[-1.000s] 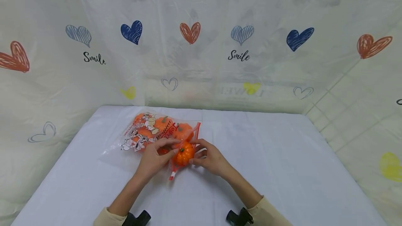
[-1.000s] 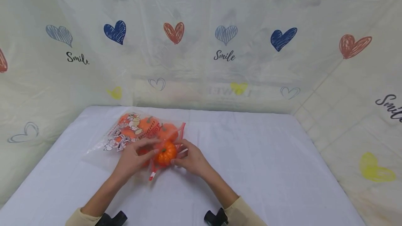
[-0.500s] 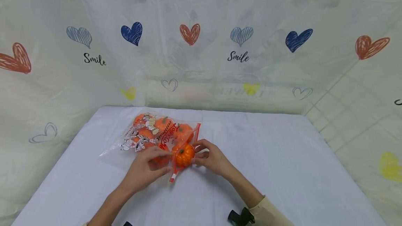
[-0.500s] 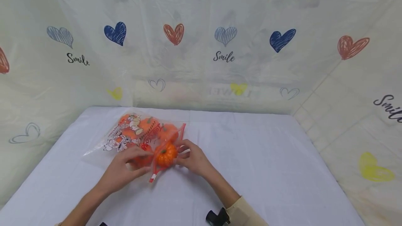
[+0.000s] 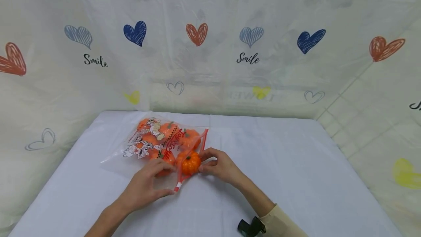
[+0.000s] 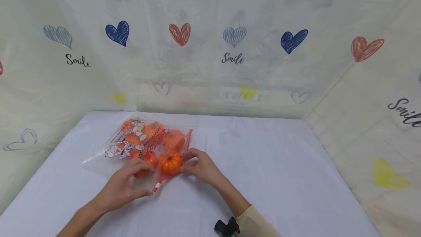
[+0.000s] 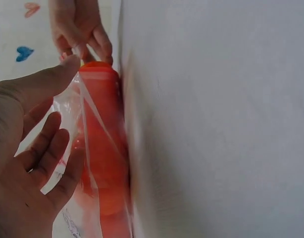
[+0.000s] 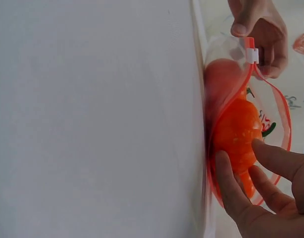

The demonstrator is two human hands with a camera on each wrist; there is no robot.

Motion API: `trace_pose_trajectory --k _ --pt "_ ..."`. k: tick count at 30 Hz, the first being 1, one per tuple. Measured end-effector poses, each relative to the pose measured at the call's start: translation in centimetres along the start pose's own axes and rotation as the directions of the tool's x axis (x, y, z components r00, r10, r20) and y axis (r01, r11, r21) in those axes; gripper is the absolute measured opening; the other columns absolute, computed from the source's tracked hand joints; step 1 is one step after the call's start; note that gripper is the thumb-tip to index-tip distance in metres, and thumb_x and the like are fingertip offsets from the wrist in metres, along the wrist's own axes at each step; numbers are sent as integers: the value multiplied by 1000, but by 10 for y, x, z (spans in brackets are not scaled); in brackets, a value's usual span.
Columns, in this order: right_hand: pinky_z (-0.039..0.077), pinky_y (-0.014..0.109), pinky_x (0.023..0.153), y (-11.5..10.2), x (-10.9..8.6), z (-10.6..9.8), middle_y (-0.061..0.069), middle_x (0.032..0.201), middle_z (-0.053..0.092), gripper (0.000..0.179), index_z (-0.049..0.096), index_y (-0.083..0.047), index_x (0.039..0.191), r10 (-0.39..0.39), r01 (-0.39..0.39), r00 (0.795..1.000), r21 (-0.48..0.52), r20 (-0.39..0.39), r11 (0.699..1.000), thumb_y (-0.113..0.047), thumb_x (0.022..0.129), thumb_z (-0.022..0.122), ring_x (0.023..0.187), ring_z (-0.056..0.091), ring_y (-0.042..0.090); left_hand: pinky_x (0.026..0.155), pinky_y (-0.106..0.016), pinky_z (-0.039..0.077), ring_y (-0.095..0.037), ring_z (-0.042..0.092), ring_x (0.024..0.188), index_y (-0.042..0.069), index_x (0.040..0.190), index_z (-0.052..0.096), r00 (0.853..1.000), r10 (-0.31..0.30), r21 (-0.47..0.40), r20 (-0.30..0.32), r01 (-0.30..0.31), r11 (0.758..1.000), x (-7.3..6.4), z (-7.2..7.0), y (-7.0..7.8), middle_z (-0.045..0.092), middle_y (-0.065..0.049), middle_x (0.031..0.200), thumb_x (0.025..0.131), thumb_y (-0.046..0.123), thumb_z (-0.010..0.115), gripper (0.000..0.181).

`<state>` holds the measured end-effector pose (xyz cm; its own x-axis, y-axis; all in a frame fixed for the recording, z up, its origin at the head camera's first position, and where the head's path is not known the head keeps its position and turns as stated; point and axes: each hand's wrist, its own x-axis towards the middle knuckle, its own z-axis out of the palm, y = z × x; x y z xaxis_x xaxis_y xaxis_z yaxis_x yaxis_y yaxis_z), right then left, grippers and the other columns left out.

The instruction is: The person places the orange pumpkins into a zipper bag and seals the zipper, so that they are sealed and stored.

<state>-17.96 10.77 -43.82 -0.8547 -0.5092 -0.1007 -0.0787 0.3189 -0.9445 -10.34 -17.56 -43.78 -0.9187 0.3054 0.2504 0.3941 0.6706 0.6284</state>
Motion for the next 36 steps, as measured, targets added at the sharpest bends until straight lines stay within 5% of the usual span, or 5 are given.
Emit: trace_pose_trajectory --k 8,14,22,29,36 --pt "62 33 93 1 3 5 17 134 65 42 62 -5 135 7 -9 999 66 37 998 -8 95 75 110 75 25 94 -25 56 0 59 101 41 102 71 997 62 -15 -54 -63 998 0 3 -5 61 25 105 73 20 96 44" --pt "61 32 94 -2 7 8 17 136 63 43 61 -5 136 7 -11 999 91 51 996 -10 96 74 114 74 25 94 -18 52 -1 62 98 37 94 75 976 167 -39 -139 -174 984 1 4 -8 65 22 101 77 9 92 36" --pt "60 33 98 -1 11 11 20 144 60 49 55 -3 144 -19 5 995 150 97 989 -9 98 70 124 70 32 98 -8 48 -7 69 98 29 96 78 954 208 -139 -218 -241 960 3 3 -11 75 10 103 81 0 86 34" --pt "59 33 100 -1 17 15 17 150 59 52 55 -5 147 -48 35 994 139 95 990 -4 97 70 128 66 38 101 -9 48 -9 71 108 31 100 78 972 154 -169 -176 -184 968 1 2 -12 76 10 115 85 3 83 32" --pt "57 36 105 1 24 16 15 146 62 52 57 -6 147 -90 88 991 28 96 996 -5 96 71 129 65 36 100 -14 52 -8 71 111 30 101 76 987 80 -204 -136 -107 973 0 2 -15 76 10 120 89 4 80 29"
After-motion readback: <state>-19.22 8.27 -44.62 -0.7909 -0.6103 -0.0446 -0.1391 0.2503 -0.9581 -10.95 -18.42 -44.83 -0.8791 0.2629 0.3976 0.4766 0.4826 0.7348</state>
